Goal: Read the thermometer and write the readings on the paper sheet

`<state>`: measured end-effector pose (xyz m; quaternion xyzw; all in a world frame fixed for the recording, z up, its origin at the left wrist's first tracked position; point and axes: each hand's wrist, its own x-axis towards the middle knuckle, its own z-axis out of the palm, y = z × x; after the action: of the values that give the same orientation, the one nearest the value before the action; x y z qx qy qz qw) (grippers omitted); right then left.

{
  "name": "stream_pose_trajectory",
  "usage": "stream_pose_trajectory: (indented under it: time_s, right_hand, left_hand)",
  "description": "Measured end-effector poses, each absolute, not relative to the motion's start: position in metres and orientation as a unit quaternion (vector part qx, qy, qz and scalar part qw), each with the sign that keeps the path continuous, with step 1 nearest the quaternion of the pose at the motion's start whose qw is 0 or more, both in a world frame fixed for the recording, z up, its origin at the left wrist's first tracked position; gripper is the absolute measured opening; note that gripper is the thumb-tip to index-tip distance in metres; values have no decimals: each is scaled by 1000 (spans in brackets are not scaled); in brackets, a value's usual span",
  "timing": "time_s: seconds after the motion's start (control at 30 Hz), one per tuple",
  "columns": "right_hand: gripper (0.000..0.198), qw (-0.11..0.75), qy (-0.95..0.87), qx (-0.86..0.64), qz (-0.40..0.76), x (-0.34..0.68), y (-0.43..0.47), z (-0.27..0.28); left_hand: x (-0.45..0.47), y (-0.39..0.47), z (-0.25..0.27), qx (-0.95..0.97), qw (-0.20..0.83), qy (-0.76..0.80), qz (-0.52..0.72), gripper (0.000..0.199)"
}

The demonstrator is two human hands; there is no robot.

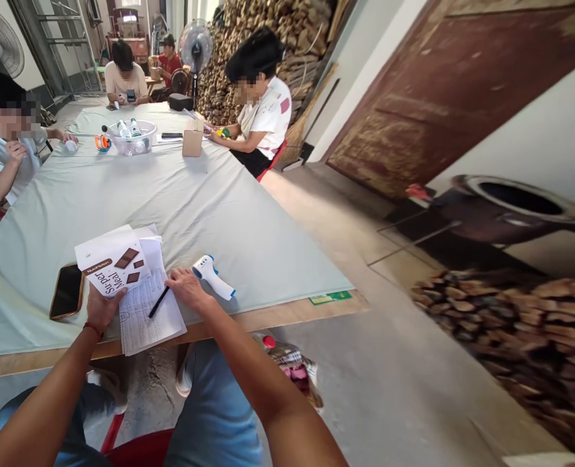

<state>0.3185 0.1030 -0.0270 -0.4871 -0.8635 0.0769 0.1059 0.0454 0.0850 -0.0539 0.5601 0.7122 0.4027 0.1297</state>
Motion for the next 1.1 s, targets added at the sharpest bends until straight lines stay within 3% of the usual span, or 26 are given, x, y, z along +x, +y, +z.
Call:
stream_pose_trajectory:
  time_s: [0.1, 0.27, 0.33, 0.4, 0.77, 1.1]
  right_hand:
    - [14, 138, -871, -458, 108, 337, 99, -27]
    - [19, 442, -623, -555, 329, 338, 86, -44]
    - [24, 505, -526, -548, 410, 328, 83, -52]
    - [27, 509, -501, -544, 441, 317, 81, -57]
    - [20, 479, -542, -593, 354, 300, 80, -75]
    - [20, 472, -573, -592, 314, 301, 80, -85]
  left_hand:
    - [47, 84, -57, 564, 128, 704, 413, 90]
    - [50, 80, -55, 576, 138, 693, 413, 89]
    - [51, 77, -53, 576, 142, 693, 410, 90]
    - [52, 76, -52, 575, 149, 694, 407, 89]
    - [57, 74, -46, 581, 149, 708, 371, 86]
    - [60, 72, -46, 562, 164, 736, 340, 100]
